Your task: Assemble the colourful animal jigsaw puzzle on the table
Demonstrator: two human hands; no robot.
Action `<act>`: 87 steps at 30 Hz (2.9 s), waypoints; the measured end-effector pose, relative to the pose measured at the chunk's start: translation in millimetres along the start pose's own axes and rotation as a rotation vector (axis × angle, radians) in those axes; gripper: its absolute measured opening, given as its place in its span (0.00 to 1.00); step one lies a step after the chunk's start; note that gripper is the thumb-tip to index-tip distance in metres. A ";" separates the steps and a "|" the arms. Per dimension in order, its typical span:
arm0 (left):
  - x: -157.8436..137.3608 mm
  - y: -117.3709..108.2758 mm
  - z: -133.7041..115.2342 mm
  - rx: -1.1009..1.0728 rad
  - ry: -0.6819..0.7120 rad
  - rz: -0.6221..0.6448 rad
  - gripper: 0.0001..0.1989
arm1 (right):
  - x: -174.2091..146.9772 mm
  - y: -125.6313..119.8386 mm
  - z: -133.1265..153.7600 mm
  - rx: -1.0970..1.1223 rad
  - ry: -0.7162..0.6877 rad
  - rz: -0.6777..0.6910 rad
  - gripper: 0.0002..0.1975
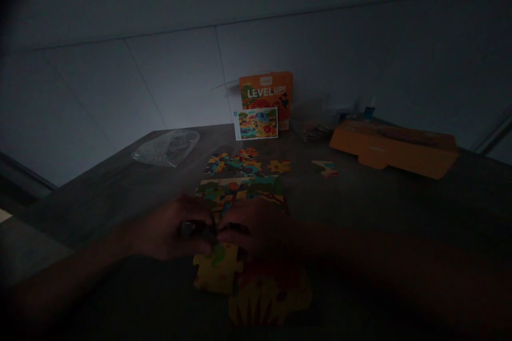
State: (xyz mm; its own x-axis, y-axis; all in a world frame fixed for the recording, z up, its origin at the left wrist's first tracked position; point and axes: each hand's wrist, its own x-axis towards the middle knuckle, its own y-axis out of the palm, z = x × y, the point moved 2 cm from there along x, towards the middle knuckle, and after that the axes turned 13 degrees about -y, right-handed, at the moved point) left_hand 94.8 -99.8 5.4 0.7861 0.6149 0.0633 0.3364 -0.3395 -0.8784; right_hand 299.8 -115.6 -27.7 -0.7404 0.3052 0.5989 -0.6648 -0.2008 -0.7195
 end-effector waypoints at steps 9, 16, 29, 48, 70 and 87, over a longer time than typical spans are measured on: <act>-3.7 1.9 -5.2 0.157 0.027 0.107 0.18 | 2.5 -2.4 0.5 -0.043 0.140 -0.129 0.11; -8.1 -1.5 -24.9 0.291 -0.042 0.051 0.25 | 3.7 -3.5 -2.2 -0.061 0.162 -0.215 0.15; -9.5 7.2 -28.7 0.173 0.056 0.198 0.28 | 4.2 -4.3 1.4 -0.078 0.093 -0.225 0.15; -10.5 12.1 -25.3 0.210 0.084 0.243 0.23 | 2.6 -1.6 -0.5 -0.117 0.060 -0.231 0.16; -9.9 14.1 -20.6 0.214 0.074 0.196 0.31 | 0.7 -0.6 -1.7 -0.140 0.053 -0.220 0.15; -8.1 7.0 -21.1 -0.005 0.166 0.268 0.18 | -13.4 5.7 27.6 -0.201 -0.490 0.159 0.11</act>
State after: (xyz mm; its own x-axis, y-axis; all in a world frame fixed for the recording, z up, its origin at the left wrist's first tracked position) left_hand 101.7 -122.1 8.8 0.9209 0.3785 -0.0938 0.1075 -0.4778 -0.8719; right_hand 303.2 -146.6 -30.2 -0.8219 -0.1927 0.5361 -0.5442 -0.0127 -0.8389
